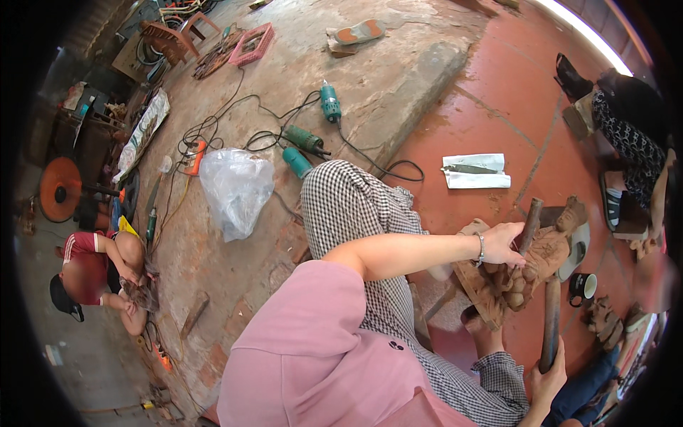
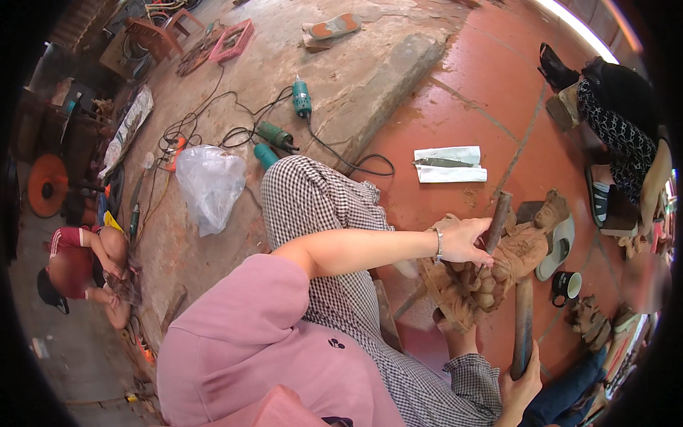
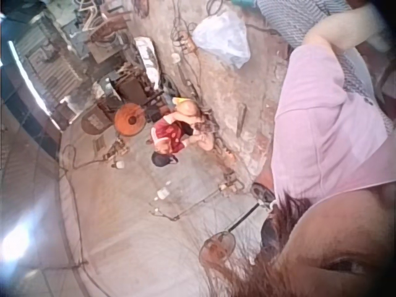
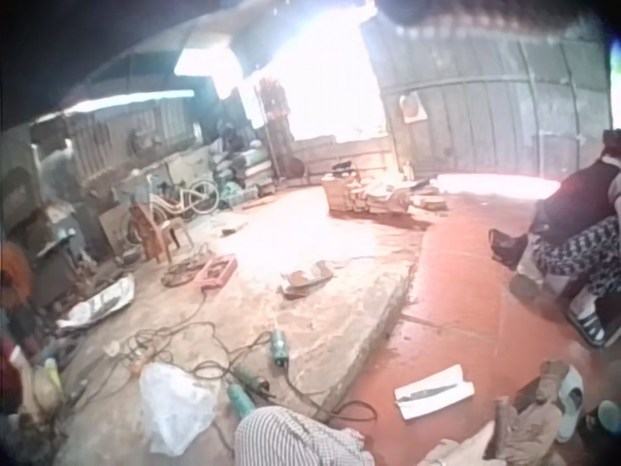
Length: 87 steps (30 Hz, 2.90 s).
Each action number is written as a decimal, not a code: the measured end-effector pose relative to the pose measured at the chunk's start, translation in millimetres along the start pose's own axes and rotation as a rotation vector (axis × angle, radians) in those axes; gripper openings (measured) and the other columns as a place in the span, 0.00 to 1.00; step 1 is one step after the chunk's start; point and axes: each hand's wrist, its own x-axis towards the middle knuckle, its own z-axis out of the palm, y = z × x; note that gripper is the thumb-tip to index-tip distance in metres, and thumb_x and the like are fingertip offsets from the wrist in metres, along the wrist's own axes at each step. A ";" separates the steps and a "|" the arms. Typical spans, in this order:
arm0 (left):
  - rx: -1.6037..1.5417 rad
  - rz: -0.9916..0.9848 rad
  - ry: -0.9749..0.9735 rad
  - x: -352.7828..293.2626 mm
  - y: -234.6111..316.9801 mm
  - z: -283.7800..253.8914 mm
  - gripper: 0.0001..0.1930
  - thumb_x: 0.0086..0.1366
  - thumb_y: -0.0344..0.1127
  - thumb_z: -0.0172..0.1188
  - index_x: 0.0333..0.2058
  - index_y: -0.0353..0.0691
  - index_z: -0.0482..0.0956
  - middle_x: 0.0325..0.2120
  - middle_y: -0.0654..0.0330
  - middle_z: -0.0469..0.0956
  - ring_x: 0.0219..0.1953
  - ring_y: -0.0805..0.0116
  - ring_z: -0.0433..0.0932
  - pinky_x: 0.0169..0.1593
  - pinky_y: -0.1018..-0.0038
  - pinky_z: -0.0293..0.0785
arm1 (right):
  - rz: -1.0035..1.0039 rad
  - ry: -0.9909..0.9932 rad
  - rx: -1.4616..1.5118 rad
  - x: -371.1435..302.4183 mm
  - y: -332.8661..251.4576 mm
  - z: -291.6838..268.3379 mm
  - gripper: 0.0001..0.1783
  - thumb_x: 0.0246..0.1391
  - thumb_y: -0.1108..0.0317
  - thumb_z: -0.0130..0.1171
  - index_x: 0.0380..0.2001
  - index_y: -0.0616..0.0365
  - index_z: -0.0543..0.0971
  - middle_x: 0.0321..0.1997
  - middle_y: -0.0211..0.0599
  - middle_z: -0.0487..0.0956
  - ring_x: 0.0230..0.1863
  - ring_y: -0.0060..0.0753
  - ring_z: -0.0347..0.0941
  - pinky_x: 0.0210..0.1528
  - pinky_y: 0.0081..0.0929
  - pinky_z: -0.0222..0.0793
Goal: The person carves a wooden sculpture using a chisel and mallet. They repeatedly strike the chisel to shape the wood, occasionally adjusting the sculpture's position and switching tools.
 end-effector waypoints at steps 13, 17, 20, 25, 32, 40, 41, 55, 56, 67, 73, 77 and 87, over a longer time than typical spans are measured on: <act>-0.566 -0.022 0.552 -7.4 -42.3 26.4 0.13 0.75 0.44 0.48 0.45 0.41 0.60 0.37 0.49 0.79 0.38 0.56 0.84 0.37 0.67 0.85 | -0.251 -0.166 -0.124 32.4 18.0 -57.3 0.39 0.33 0.72 0.62 0.57 0.56 0.72 0.43 0.49 0.80 0.42 0.55 0.78 0.41 0.43 0.75; -0.533 0.045 0.581 0.6 -52.4 36.5 0.12 0.76 0.43 0.48 0.44 0.40 0.62 0.36 0.47 0.80 0.37 0.57 0.85 0.35 0.72 0.86 | -0.145 -0.312 -0.181 24.9 25.8 -70.4 0.38 0.30 0.73 0.62 0.54 0.52 0.74 0.34 0.41 0.79 0.37 0.49 0.78 0.37 0.41 0.73; -0.484 0.052 0.597 -0.4 -51.1 51.8 0.12 0.76 0.41 0.48 0.42 0.38 0.62 0.35 0.47 0.80 0.38 0.56 0.85 0.35 0.71 0.86 | -0.140 -0.397 -0.193 16.6 29.0 -71.0 0.36 0.30 0.73 0.63 0.52 0.52 0.75 0.34 0.40 0.80 0.37 0.48 0.78 0.37 0.41 0.72; -0.413 0.112 0.467 -11.7 -42.2 57.4 0.10 0.76 0.37 0.48 0.43 0.40 0.58 0.36 0.47 0.80 0.40 0.55 0.84 0.38 0.70 0.86 | -0.128 -0.491 -0.138 14.7 29.3 -57.7 0.36 0.29 0.73 0.64 0.51 0.53 0.75 0.35 0.41 0.80 0.38 0.49 0.78 0.38 0.41 0.72; -0.264 0.224 0.362 -25.4 -38.4 52.4 0.10 0.73 0.29 0.50 0.44 0.38 0.56 0.38 0.44 0.81 0.44 0.53 0.84 0.43 0.67 0.86 | -0.144 -0.522 -0.090 20.8 28.4 -50.9 0.38 0.29 0.73 0.65 0.53 0.54 0.74 0.36 0.44 0.79 0.40 0.50 0.78 0.40 0.42 0.73; 0.108 0.308 0.372 -35.6 -43.4 52.1 0.09 0.69 0.29 0.58 0.34 0.33 0.67 0.33 0.52 0.83 0.34 0.67 0.85 0.33 0.80 0.79 | -0.129 -0.513 -0.057 29.1 26.6 -55.5 0.38 0.29 0.74 0.64 0.53 0.55 0.73 0.37 0.44 0.79 0.40 0.51 0.77 0.41 0.42 0.73; 0.115 0.291 0.377 -36.6 -43.9 50.8 0.09 0.69 0.29 0.59 0.34 0.33 0.67 0.33 0.53 0.82 0.33 0.67 0.85 0.33 0.80 0.79 | -0.130 -0.512 -0.052 29.3 27.0 -54.8 0.38 0.29 0.74 0.64 0.53 0.55 0.73 0.37 0.43 0.79 0.41 0.50 0.77 0.41 0.42 0.73; -0.351 -0.010 0.375 -34.6 -14.5 42.6 0.22 0.66 0.19 0.57 0.52 0.38 0.56 0.38 0.49 0.81 0.44 0.57 0.83 0.44 0.69 0.85 | -0.089 -0.459 0.048 34.9 32.1 -54.8 0.38 0.31 0.74 0.63 0.54 0.56 0.73 0.46 0.45 0.81 0.47 0.52 0.78 0.48 0.39 0.74; -0.375 -0.023 0.359 -34.5 -14.2 42.0 0.22 0.66 0.19 0.57 0.52 0.38 0.56 0.38 0.49 0.81 0.44 0.58 0.84 0.44 0.69 0.85 | -0.079 -0.446 0.083 36.0 35.1 -53.4 0.38 0.31 0.74 0.63 0.55 0.57 0.73 0.46 0.45 0.81 0.48 0.52 0.77 0.48 0.39 0.73; -0.168 -0.043 0.056 -10.2 -24.7 22.6 0.18 0.65 0.23 0.61 0.47 0.37 0.62 0.37 0.56 0.79 0.43 0.65 0.84 0.40 0.73 0.84 | 0.100 -0.197 0.294 69.6 22.0 -51.5 0.35 0.40 0.71 0.60 0.57 0.64 0.69 0.29 0.36 0.70 0.30 0.28 0.66 0.37 0.23 0.66; -0.234 -0.138 0.001 2.3 -12.0 19.7 0.17 0.65 0.25 0.62 0.46 0.38 0.63 0.36 0.57 0.80 0.43 0.67 0.83 0.39 0.74 0.84 | -0.140 -0.116 0.156 110.2 -18.5 -68.5 0.37 0.40 0.71 0.60 0.59 0.62 0.68 0.28 0.44 0.72 0.29 0.39 0.70 0.37 0.30 0.68; -0.203 -0.138 -0.023 3.3 -11.0 20.5 0.17 0.64 0.25 0.63 0.46 0.38 0.63 0.36 0.58 0.80 0.42 0.68 0.84 0.38 0.75 0.84 | -0.244 -0.093 0.043 141.2 -55.3 -82.5 0.38 0.43 0.75 0.61 0.62 0.60 0.68 0.43 0.45 0.79 0.45 0.31 0.77 0.51 0.26 0.69; -0.182 -0.079 0.053 -3.0 -21.1 23.7 0.21 0.62 0.26 0.67 0.46 0.33 0.63 0.36 0.57 0.79 0.38 0.69 0.83 0.39 0.74 0.83 | -0.502 -0.191 -0.495 177.2 -175.7 -126.6 0.20 0.40 0.72 0.61 0.41 0.56 0.76 0.25 0.39 0.76 0.31 0.45 0.76 0.37 0.43 0.67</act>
